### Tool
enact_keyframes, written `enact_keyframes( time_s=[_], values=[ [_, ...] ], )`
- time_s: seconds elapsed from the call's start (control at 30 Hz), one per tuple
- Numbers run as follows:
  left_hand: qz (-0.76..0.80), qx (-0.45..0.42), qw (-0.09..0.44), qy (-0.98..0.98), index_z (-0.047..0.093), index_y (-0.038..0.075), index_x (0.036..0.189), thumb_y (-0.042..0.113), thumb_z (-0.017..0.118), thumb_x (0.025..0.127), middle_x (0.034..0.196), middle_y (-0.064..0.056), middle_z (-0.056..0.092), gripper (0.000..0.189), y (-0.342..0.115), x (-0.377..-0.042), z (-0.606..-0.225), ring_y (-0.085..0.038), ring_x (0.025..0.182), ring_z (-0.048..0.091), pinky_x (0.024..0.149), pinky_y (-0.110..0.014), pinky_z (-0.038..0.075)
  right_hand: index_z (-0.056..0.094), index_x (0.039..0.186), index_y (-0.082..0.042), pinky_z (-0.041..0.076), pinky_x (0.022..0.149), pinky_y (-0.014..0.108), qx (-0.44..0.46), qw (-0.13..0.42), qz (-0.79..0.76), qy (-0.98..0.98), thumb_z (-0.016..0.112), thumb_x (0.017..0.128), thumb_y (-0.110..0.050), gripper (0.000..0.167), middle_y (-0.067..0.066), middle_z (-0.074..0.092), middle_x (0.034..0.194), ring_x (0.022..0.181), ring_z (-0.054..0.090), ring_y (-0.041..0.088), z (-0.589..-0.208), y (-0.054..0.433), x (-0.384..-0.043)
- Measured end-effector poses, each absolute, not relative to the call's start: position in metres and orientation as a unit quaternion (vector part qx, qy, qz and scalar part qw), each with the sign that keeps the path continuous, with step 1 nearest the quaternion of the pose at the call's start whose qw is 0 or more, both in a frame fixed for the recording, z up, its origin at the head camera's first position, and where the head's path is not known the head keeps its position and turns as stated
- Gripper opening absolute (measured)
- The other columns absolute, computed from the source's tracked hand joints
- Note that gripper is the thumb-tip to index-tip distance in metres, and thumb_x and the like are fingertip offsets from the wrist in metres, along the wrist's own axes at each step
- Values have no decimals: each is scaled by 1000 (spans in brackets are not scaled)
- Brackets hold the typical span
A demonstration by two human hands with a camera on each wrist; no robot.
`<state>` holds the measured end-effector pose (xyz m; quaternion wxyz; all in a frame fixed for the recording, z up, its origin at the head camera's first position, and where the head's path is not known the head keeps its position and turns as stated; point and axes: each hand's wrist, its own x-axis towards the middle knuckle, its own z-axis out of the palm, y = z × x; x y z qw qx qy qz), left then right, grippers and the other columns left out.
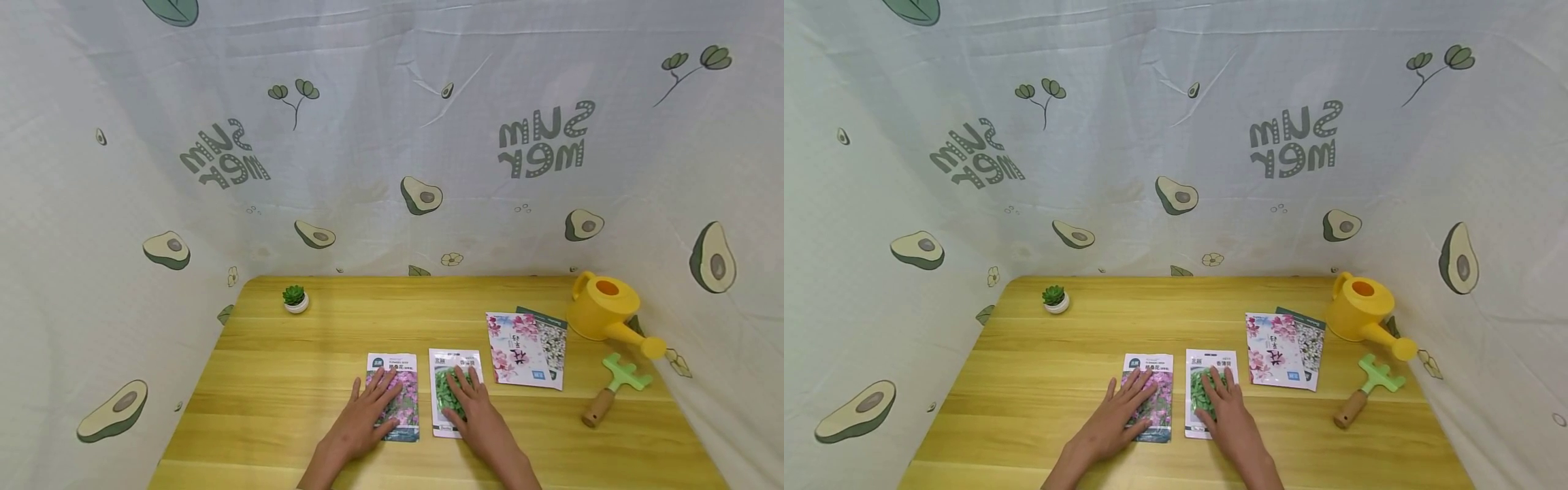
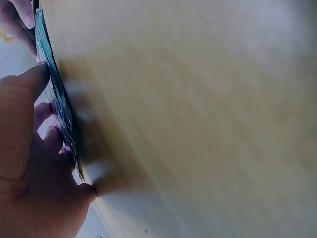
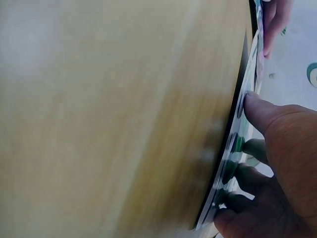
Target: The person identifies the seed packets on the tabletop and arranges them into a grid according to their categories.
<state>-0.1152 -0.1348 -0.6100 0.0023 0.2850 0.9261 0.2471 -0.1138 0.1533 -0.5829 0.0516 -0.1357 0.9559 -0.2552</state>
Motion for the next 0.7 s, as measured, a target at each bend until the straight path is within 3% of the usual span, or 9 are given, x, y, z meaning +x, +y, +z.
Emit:
enact_keyframes(
  time_s=[0.2,0.4,0.5,0.7],
  values=[
    [258,281,15,924,38,22,170,48,58,110,179,-5,26,68,-134,-114,-604,-32,166,19,126,-74,16,49,160,-1,22,125,70,-137,48,-260,954,74,102,-30,70,23,33,172,159,21,53,-582,152,-112],
    [224,273,20,936,39,21,169,46,61,108,179,-4,26,69,-131,-115,-600,-30,166,21,128,-69,17,49,160,-1,22,126,69,-132,52,-266,954,74,102,-30,69,22,33,172,160,21,52,-582,150,-107],
    [222,263,48,938,40,18,168,40,65,108,179,-6,25,69,-129,-113,-588,-33,166,19,129,-68,16,50,160,-2,23,126,68,-131,54,-264,954,74,102,-31,69,21,34,172,160,21,51,-582,149,-105],
    [235,256,60,936,41,17,168,39,66,107,179,-6,23,69,-128,-113,-587,-37,166,15,126,-74,17,51,159,-3,27,126,68,-133,50,-248,958,76,102,-31,69,21,36,172,160,24,51,-581,148,-105]
  ],
)
